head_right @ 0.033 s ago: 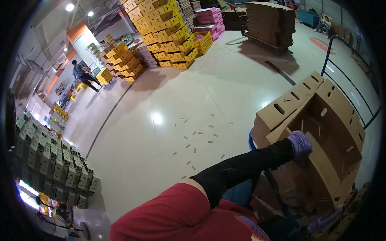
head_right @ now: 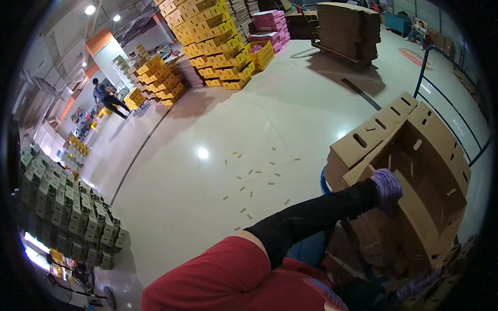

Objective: The recorder folds flat cardboard sheets into boxes and stacks the completed boxes on a cart and a pile.

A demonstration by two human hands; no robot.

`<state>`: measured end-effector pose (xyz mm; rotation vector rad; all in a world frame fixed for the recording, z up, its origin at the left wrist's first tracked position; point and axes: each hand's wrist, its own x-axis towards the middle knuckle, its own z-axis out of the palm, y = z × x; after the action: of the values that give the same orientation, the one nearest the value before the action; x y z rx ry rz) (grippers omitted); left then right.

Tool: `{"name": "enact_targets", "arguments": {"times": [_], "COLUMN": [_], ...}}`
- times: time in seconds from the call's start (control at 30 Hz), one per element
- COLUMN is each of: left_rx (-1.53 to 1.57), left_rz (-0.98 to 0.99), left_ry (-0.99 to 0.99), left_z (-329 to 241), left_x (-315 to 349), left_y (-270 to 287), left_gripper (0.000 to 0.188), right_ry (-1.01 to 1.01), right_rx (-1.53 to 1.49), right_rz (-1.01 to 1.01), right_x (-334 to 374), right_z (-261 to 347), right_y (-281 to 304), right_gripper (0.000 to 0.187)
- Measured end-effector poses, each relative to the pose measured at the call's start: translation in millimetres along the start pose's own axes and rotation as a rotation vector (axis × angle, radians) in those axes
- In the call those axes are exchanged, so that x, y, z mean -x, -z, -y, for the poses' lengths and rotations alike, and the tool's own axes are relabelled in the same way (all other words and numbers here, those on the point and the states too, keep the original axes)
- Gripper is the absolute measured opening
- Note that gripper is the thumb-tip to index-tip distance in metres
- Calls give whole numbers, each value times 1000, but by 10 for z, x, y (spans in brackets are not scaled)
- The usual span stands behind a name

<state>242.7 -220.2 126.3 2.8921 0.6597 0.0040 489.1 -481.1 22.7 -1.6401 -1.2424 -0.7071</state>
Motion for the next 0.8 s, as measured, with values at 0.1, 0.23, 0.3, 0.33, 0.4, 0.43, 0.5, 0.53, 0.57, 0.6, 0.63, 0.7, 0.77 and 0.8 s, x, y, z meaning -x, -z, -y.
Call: {"name": "enact_targets", "arguments": {"times": [0.1, 0.23, 0.3, 0.33, 0.4, 0.43, 0.5, 0.53, 0.57, 0.6, 0.63, 0.7, 0.77, 0.8], "left_rx": [-35, -15, -16, -16, -31, -38, -30, -26, -30, -35, -39, -32, -28, -27], "left_rz": [-6, 14, 3, -2, -13, -18, -11, -7, -13, -18, -23, -42, -53, -52], "left_ry": [17, 19, 11, 6, 1, -2, 2, 4, 7, 8, 9, 1, -4, -7], "left_z": [13, 8, 11, 11, 4, 1, 17, 21, 19, 12, 6, 23, 28, 25], "left_x": [7, -57, -45, -39, -12, -9, -38, -50, -59, -58, -63, -90, -106, -97], "left_y": [-39, -31, -30, -30, -19, -17, -40, -46, -53, -46, -43, -76, -103, -94], "left_gripper": [35, 36, 37, 37, 38, 39, 40, 41, 41, 42, 42, 42, 42, 42], "right_ry": [75, 91, 95, 92, 76, 63, 36, 22, 9, 15, 22, 44, 76, 35], "right_rx": [109, 243, 237, 238, 209, 179, 162, 174, 186, 181, 176, 190, 229, 198], "right_rz": [-35, -40, -31, -29, -17, -7, -3, -7, -12, -7, -2, 4, 7, 23], "right_x": [-1, 21, 24, 35, 46, 44, 37, 36, 28, 28, 26, 17, 6, 24], "right_z": [-45, -174, -168, -170, -168, -165, -131, -98, -70, -73, -78, -96, -117, -128], "right_y": [-42, -21, -28, -30, -27, -23, -26, -31, -34, -33, -29, -20, -12, -10], "right_gripper": [35, 35, 35, 36, 36, 36, 36, 37, 37, 37, 37, 36, 35, 36]}}
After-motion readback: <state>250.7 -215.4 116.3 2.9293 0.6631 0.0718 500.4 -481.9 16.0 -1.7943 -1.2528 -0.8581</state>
